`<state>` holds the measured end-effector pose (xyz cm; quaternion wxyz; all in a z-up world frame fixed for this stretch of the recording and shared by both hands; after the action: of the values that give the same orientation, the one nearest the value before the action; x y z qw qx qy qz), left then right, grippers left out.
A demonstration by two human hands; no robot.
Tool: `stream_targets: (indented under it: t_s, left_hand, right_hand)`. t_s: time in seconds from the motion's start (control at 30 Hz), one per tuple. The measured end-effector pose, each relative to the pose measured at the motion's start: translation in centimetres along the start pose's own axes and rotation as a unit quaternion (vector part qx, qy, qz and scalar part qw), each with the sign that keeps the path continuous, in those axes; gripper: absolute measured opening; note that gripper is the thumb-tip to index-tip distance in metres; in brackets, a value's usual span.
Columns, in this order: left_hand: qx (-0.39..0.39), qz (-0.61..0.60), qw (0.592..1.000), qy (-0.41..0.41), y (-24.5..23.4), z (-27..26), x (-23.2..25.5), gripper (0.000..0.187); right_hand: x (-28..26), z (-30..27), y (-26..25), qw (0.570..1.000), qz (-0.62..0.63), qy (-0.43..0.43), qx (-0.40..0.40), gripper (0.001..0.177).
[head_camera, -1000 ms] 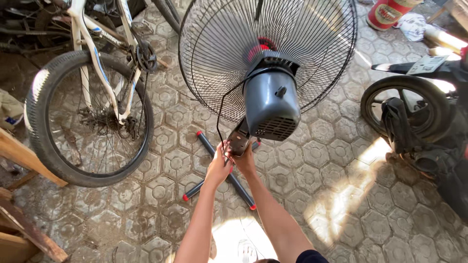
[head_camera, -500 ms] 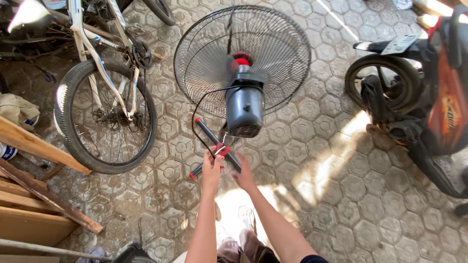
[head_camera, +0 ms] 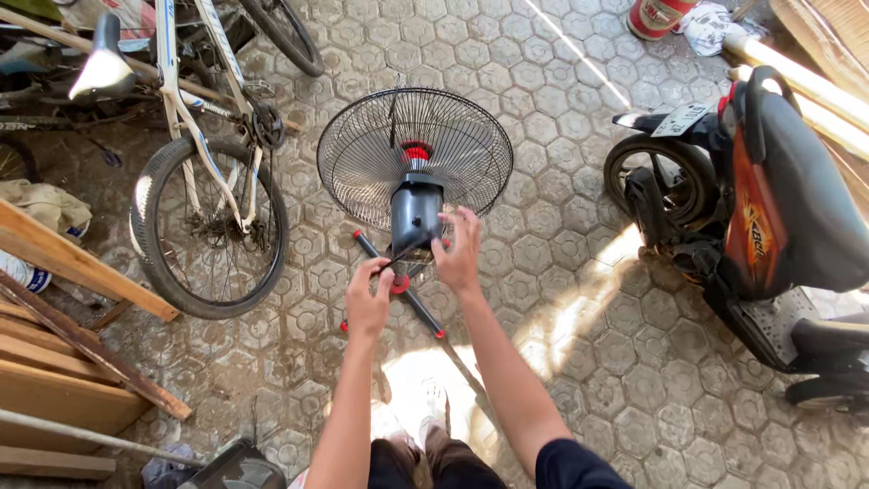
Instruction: The person moves a standing fan from inside a room to an outdoor area, then uses a knife to pry and remove the front fan cage. After removing the cage, the person picks up a plastic container with dark objects and carries it back inside to a sink area.
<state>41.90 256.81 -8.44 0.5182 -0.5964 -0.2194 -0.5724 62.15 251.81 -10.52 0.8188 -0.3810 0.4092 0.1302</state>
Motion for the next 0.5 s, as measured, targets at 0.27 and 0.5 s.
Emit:
stream_targets:
  t_s: [0.27, 0.5]
  left_hand:
    - [-0.11, -0.121, 0.984, -0.075, -0.5, 5.2, 2.8, 0.015]
    - [-0.126, -0.147, 0.981, -0.03, -1.1, 11.1, 0.4, 0.009]
  right_hand:
    - [3.8, -1.5, 2.0, 0.999, -0.003, -0.002, -0.054, 0.046]
    - [6.7, -4.7, 2.6, 0.996, -0.067, 0.044, -0.029, 0.021]
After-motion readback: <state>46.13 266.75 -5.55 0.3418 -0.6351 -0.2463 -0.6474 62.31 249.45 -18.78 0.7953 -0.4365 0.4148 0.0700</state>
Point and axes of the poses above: each hand's wrist, its own z-axis towards the middle knuckle, its own y-axis out of the palm, x = y × z, the point moved 3 cm from there along z, towards the middle knuckle, and after that the axes turned 7 degrees about -x, right-handed, at the moved point
